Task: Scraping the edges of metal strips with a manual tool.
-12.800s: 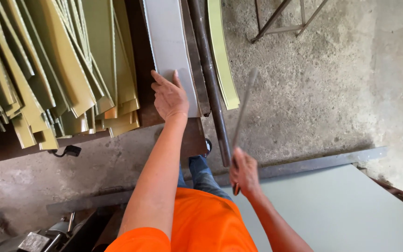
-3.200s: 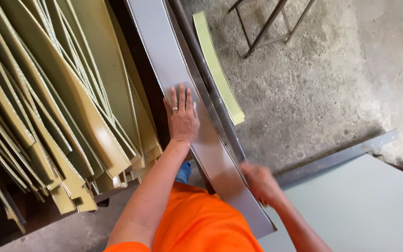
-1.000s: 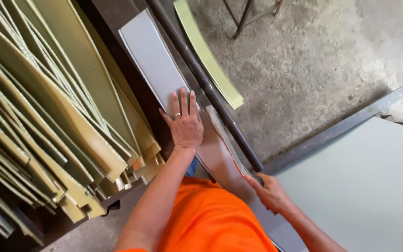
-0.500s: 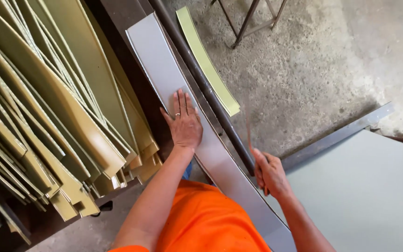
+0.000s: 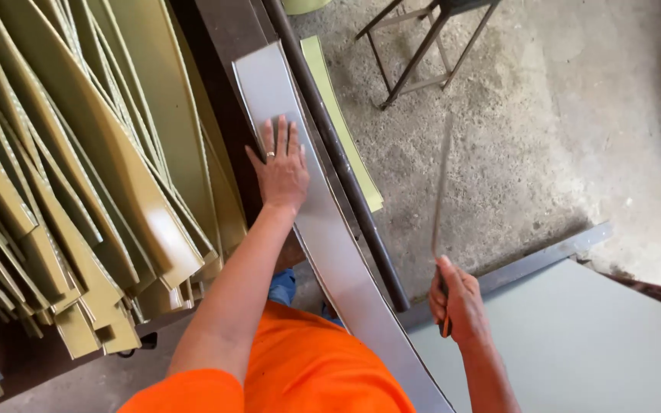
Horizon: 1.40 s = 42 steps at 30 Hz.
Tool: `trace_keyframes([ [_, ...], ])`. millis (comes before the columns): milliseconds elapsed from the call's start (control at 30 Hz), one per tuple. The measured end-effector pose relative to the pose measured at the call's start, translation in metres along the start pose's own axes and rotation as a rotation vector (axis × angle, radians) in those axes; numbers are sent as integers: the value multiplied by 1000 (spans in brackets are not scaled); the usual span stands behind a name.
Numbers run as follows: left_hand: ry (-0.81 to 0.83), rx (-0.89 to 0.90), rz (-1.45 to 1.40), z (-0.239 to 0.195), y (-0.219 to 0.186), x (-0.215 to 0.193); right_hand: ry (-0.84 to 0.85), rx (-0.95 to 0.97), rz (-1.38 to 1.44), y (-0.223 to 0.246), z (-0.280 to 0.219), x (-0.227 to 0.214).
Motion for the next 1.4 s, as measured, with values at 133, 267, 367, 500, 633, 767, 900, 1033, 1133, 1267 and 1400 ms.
trace_keyframes([
  [133, -16, 4, -3, -4, -2, -1, 75, -40, 197, -5, 17, 29],
  [267, -40, 27, 7, -3, -7, -4, 152, 341, -604, -38, 5, 46],
  [367, -42, 22, 14, -5, -5, -2, 196, 201, -301, -40, 31, 36],
  [500, -33, 11, 21, -3, -7, -6, 49, 146, 49, -44, 54, 50],
  [633, -29, 18, 0, 3, -7, -5, 214, 351, -535, -20, 29, 70],
  [767, -80, 11, -21, 0, -4, -4, 184, 101, -58, -24, 71, 58],
  [900, -74, 13, -16, -10, -2, -1, 167, 329, -649, -25, 26, 103],
  [1033, -31, 39, 48, 2, 0, -21, 275, 104, -565, -23, 43, 71],
  [1133, 19, 28, 38, 48, 6, -27, 198, 39, -497, -6, 54, 60],
  [1267, 35, -28, -55, 70, 20, -18, 89, 5, -375, 21, 56, 50],
  [1400, -19, -30, -38, 64, 19, -4, 118, -141, 52, 58, 64, 58],
])
Point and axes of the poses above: each hand's wrist, its own z-axis towards the middle knuckle, its own x-axis out of the palm, y = z × x, the point moved 8 cm from there along z, towards the middle knuckle, and after that the axes turned 9 degrees about z, right-handed, at the moved point
